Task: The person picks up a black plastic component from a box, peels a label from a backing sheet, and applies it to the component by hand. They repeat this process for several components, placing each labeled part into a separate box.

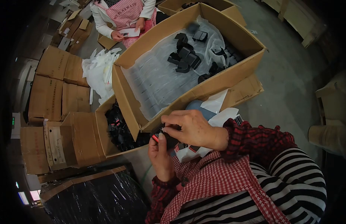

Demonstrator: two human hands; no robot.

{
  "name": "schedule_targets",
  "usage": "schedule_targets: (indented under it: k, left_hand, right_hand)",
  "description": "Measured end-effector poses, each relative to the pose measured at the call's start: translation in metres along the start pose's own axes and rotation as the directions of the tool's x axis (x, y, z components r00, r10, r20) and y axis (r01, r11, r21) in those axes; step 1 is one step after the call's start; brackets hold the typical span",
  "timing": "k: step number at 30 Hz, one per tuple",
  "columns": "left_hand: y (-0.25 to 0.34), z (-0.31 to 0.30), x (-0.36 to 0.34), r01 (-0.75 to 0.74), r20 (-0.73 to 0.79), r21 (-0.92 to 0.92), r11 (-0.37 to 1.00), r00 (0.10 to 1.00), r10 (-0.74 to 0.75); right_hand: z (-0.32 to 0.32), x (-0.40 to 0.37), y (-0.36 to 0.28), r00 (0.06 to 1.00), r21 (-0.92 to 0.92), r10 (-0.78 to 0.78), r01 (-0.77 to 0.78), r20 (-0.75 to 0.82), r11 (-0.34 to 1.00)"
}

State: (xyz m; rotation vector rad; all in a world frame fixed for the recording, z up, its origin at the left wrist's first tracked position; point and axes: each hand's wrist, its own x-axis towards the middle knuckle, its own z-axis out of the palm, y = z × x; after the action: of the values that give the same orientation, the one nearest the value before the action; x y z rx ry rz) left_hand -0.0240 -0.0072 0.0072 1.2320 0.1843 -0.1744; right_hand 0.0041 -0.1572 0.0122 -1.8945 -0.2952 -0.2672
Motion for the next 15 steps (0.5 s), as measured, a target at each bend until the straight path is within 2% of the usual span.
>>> schedule_targets:
  k: [2,4,5,6,8,9,10,11,12,13,15]
  left_hand:
    - [-0.003,-0.001,0.002,-0.047,-0.011,0.047,0.998,0.999,0.047]
    - [-0.006,-0.003,0.004,-0.120,-0.040,0.074,0.990,0.992,0.123]
    - [-0.004,-0.005,0.003,-0.118,-0.042,0.071,0.990,0.992,0.122]
    - [0.002,-0.008,0.003,-0.069,-0.037,0.045,0.997,0.997,0.071]
    - [0.004,-0.009,0.002,-0.015,-0.028,0.015,1.000,0.999,0.016]
    - [0.002,-0.009,0.002,0.029,0.003,-0.021,0.999,1.000,-0.029]
    - [0.001,-0.008,0.003,0.073,0.036,-0.054,0.996,0.997,-0.071]
    - [0.001,-0.005,0.004,0.074,0.043,-0.057,0.996,0.997,-0.072]
    - [0.002,0.000,0.005,0.078,0.044,-0.083,0.993,0.996,-0.075]
    - [0.004,0.003,0.004,0.084,0.042,-0.108,0.991,0.996,-0.079]
    - [0.006,0.005,0.003,0.111,0.035,-0.155,0.982,0.994,-0.107]
  right_hand:
    - [-0.006,0.003,-0.001,0.999,-0.051,0.032,-0.030,0.030,0.998]
    - [-0.013,0.009,0.001,0.977,-0.173,-0.083,0.049,-0.194,0.984]
    - [-0.020,0.012,0.007,0.977,-0.092,0.043,-0.064,-0.211,0.994]
    - [-0.026,0.014,0.014,0.977,-0.095,0.043,-0.064,-0.210,0.993]
    - [-0.032,0.016,0.025,0.991,-0.010,0.121,-0.122,-0.053,0.992]
    - [-0.027,0.014,0.025,0.991,-0.014,0.124,-0.125,-0.056,0.992]
    - [-0.017,0.011,0.022,0.974,0.201,0.222,-0.225,0.038,0.953]
    - [-0.008,0.007,0.022,0.945,0.396,0.292,-0.327,0.148,0.858]
    - [0.002,0.007,0.025,0.971,0.376,0.204,-0.238,0.129,0.896]
    - [0.004,0.004,0.028,0.970,0.374,0.206,-0.240,0.128,0.896]
    - [0.008,0.004,0.027,0.992,0.140,0.047,-0.064,0.117,0.988]
